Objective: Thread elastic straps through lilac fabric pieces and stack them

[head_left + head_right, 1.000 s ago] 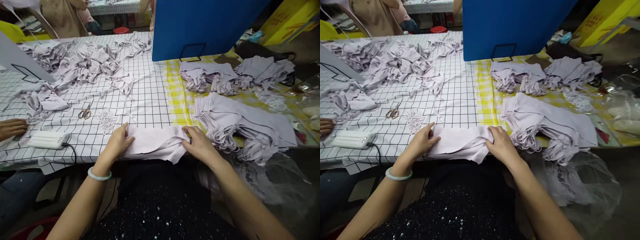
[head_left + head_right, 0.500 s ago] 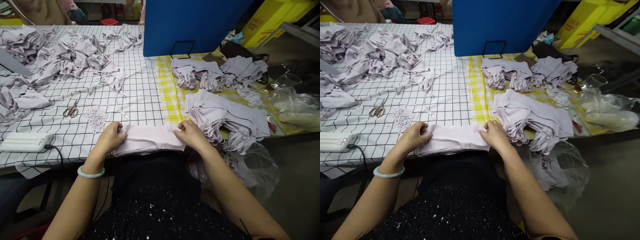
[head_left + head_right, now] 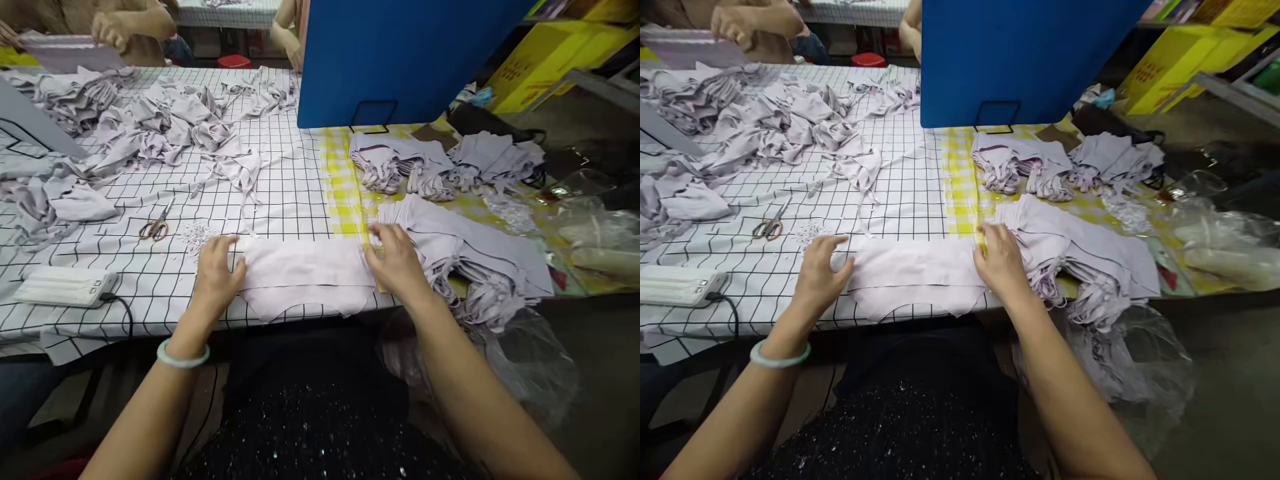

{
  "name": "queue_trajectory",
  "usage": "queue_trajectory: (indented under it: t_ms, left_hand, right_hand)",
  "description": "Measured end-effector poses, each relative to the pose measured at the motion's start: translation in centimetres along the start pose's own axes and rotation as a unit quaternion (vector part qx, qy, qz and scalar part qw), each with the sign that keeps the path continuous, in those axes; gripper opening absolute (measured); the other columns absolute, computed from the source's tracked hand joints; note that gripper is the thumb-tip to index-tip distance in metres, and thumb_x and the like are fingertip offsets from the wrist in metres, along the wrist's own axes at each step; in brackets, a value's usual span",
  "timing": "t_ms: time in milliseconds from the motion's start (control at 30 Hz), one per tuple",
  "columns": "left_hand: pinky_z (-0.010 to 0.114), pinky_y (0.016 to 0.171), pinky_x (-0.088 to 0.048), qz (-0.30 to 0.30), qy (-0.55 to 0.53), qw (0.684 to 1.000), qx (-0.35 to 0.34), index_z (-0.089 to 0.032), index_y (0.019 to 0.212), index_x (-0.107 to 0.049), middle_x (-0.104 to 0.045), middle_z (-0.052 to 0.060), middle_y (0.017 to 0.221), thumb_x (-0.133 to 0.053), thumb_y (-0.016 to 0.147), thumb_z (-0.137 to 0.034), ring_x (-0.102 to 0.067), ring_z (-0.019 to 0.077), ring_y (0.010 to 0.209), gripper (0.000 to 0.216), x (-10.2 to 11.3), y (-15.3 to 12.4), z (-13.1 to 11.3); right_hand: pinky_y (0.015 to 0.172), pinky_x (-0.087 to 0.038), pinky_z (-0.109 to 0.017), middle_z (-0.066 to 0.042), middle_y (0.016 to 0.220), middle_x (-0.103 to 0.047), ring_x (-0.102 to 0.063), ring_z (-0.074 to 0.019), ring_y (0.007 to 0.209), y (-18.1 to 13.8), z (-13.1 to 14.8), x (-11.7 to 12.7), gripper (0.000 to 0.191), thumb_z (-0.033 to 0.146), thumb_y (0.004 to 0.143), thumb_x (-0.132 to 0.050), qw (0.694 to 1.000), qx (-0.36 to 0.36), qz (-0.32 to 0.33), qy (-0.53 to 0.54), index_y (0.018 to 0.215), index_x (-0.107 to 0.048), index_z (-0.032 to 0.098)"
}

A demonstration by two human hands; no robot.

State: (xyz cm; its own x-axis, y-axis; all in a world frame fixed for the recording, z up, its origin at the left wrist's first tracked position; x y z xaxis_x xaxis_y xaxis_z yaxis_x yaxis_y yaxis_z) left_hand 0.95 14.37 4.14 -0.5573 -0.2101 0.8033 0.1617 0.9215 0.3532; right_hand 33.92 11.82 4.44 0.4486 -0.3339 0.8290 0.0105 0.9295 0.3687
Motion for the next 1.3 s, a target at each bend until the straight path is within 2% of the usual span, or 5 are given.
queue_trajectory:
  t_ms: [400,633,967,1133,1300]
  left_hand:
    - [0.054,0.097,-0.043,0.097,0.085,0.989,-0.067,-0.017,0.115,-0.06,-0.063,0.014,0.12,-0.06,0.089,-0.03,-0.057,0.0323,0.111,0.029,-1.9,-5.0,-2.0]
    - [0.062,0.117,-0.026,0.18,0.084,0.967,-0.159,-0.016,0.146,-0.041,-0.04,0.017,0.155,-0.052,0.096,-0.044,-0.034,0.037,0.144,0.059,-7.9,-2.6,-6.0]
    - [0.045,0.097,-0.053,0.085,-0.203,0.937,-0.272,-0.011,0.126,-0.053,-0.061,0.018,0.123,-0.05,0.094,-0.013,-0.057,0.0257,0.115,0.032,-9.0,-5.3,-13.9]
    - [0.04,0.089,-0.055,0.127,-0.217,0.929,-0.271,-0.01,0.11,-0.061,-0.065,0.014,0.109,-0.051,0.089,-0.009,-0.059,0.0239,0.102,0.024,-11.7,-6.8,-16.3]
    - [0.042,0.096,-0.051,0.168,-0.147,0.933,-0.284,-0.011,0.119,-0.063,-0.063,0.014,0.12,-0.062,0.086,-0.016,-0.057,0.0273,0.11,0.033,-12.2,-7.8,-16.0]
  right_hand:
    - [0.088,-0.053,-0.042,-0.011,0.1,-0.068,-0.063,-0.026,0.097,-5.9,4.7,-3.3,0.023,0.007,0.088,-0.048,0.977,0.198,0.082,-0.021,0.1,-0.064,0.018]
    - [0.119,-0.024,-0.058,-0.014,0.158,-0.037,-0.026,-0.0322,0.15,-4.3,1.9,-5.0,0.06,0.046,0.1,-0.038,0.987,0.059,0.146,-0.038,0.153,-0.034,0.019]
    - [0.104,-0.045,-0.046,-0.012,0.12,-0.068,-0.06,-0.0296,0.118,-18.2,-4.4,-6.1,0.041,0.053,0.085,-0.06,0.911,-0.277,0.159,0.26,0.11,-0.068,0.021]
    - [0.105,-0.042,-0.047,-0.008,0.109,-0.072,-0.062,-0.0285,0.109,-16.9,-2.6,-9.4,0.035,0.05,0.086,-0.06,0.829,-0.26,0.255,0.424,0.098,-0.071,0.02]
    - [0.119,-0.018,-0.053,-0.004,0.096,-0.071,-0.064,-0.0241,0.102,-17.7,-0.8,-2.8,0.03,0.046,0.091,-0.058,0.878,-0.197,0.291,0.325,0.08,-0.068,0.021]
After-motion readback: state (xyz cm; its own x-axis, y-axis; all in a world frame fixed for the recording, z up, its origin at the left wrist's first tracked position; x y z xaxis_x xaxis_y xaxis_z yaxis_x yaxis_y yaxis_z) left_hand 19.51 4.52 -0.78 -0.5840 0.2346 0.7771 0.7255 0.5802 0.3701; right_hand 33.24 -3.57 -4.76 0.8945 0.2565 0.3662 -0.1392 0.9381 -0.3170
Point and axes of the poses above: each hand's wrist, its own y-axis towards the middle knuckle, its own x-axis out of the back of the hand, z = x × y, the point moved 8 cm from there along y, towards the middle knuckle
